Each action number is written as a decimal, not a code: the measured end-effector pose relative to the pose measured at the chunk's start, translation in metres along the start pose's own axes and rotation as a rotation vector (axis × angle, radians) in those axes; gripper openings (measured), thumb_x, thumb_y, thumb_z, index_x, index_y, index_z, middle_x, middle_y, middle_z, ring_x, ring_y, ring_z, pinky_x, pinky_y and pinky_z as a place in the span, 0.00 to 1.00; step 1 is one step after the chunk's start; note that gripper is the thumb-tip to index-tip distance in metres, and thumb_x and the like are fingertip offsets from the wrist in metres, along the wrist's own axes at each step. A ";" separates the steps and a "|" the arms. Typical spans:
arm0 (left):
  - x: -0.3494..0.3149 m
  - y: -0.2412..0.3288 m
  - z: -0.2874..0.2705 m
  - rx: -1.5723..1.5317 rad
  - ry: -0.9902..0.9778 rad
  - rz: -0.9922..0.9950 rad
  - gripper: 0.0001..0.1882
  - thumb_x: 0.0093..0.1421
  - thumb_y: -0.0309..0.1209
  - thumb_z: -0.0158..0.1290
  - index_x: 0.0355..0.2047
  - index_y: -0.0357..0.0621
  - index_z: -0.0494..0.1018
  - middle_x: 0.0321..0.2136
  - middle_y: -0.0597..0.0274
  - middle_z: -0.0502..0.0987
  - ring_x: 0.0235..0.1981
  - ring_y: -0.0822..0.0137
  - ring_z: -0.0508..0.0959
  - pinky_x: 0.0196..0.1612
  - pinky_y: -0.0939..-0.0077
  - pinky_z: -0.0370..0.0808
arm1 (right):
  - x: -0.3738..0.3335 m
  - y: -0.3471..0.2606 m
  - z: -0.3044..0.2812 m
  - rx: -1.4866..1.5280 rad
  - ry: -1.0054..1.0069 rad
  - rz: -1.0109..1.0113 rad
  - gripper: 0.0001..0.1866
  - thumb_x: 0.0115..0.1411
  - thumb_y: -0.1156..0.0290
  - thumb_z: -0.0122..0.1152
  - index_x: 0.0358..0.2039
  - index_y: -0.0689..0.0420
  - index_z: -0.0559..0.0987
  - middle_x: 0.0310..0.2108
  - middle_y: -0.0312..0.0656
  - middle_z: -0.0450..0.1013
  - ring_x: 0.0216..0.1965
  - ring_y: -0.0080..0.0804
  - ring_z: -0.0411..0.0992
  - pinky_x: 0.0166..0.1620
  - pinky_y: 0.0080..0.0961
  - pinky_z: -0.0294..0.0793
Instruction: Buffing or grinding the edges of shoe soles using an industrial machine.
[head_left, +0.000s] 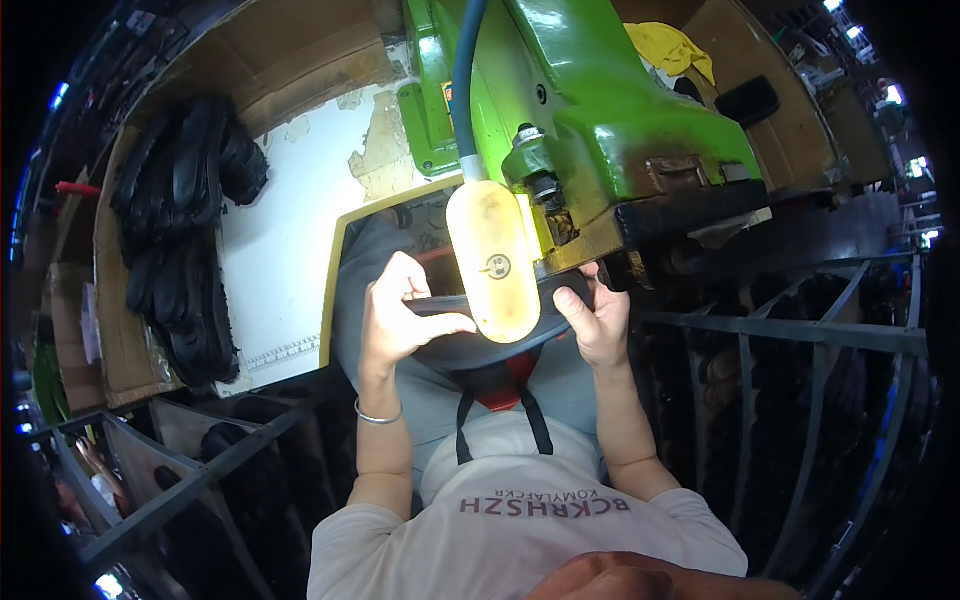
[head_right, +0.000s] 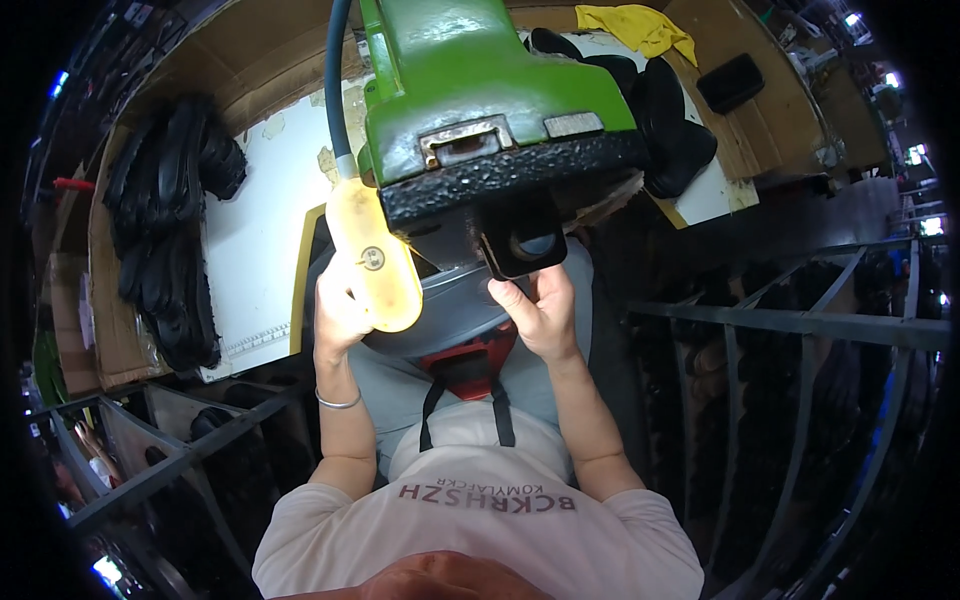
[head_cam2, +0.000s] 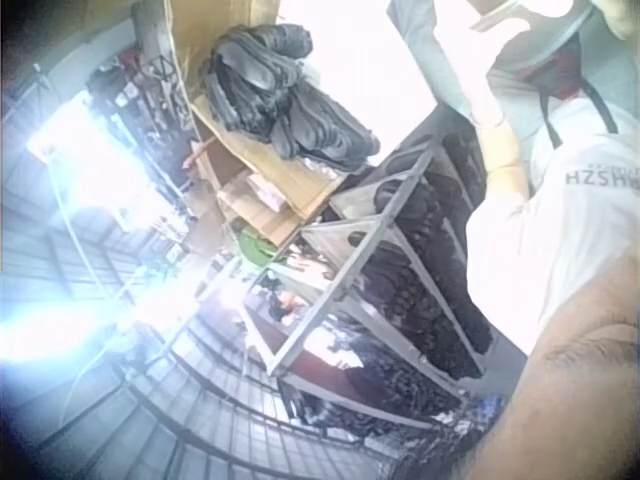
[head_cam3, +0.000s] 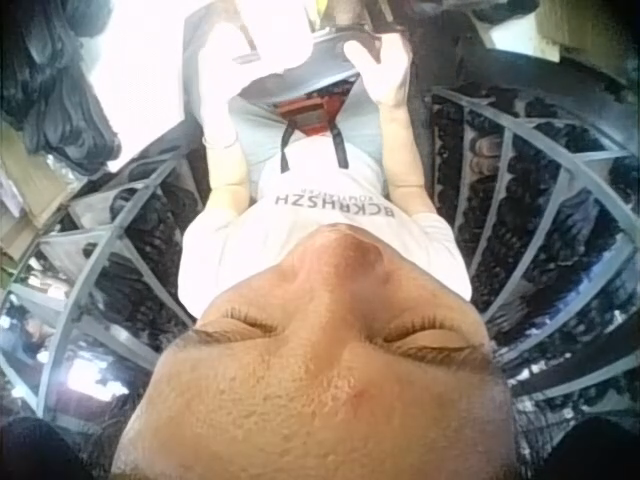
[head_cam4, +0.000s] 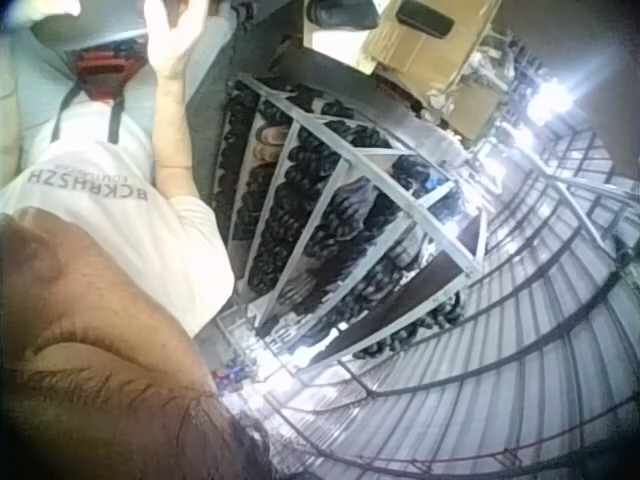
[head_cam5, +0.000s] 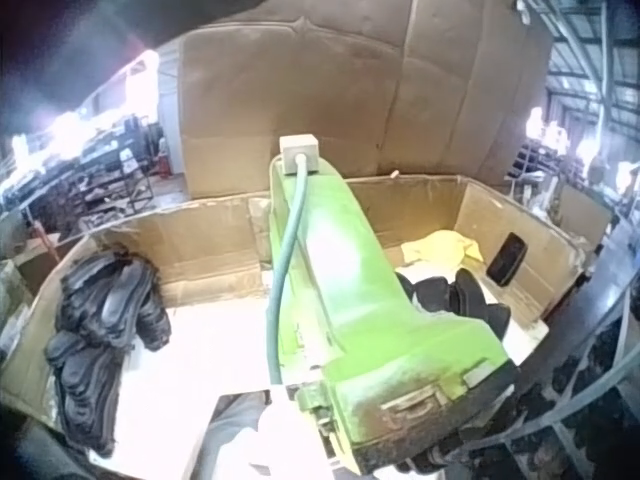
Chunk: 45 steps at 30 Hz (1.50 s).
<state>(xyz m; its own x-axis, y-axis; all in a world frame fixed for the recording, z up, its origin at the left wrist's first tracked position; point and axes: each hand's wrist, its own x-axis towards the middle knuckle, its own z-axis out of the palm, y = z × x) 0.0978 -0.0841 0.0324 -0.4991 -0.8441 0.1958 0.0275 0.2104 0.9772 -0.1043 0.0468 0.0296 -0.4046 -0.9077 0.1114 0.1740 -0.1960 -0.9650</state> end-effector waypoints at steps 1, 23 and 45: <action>-0.001 0.003 -0.003 0.226 -0.007 0.087 0.27 0.31 0.40 0.73 0.18 0.45 0.63 0.13 0.65 0.66 0.14 0.76 0.67 0.18 0.81 0.65 | 0.000 0.001 0.001 -0.036 -0.002 -0.045 0.24 0.55 0.79 0.59 0.52 0.65 0.65 0.45 0.40 0.69 0.45 0.24 0.67 0.49 0.21 0.66; -0.094 -0.011 0.084 0.201 0.298 -0.113 0.16 0.47 0.30 0.66 0.30 0.36 0.70 0.22 0.57 0.74 0.22 0.70 0.72 0.27 0.76 0.71 | 0.013 -0.004 0.038 0.096 0.174 -0.024 0.17 0.44 0.89 0.63 0.34 0.64 0.68 0.26 0.38 0.73 0.25 0.18 0.71 0.28 0.13 0.69; -0.064 -0.010 0.103 -0.346 0.284 -0.131 0.09 0.55 0.17 0.53 0.38 0.31 0.68 0.32 0.58 0.76 0.32 0.76 0.75 0.37 0.84 0.73 | -0.001 -0.001 0.018 -0.249 0.117 -0.078 0.16 0.45 0.86 0.66 0.31 0.60 0.69 0.29 0.36 0.68 0.27 0.15 0.63 0.32 0.13 0.63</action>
<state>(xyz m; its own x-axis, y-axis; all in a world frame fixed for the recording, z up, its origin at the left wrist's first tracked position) 0.0402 0.0185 0.0012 -0.2616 -0.9645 0.0362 0.2913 -0.0432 0.9557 -0.0878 0.0415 0.0344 -0.5117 -0.8415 0.1733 -0.0815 -0.1533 -0.9848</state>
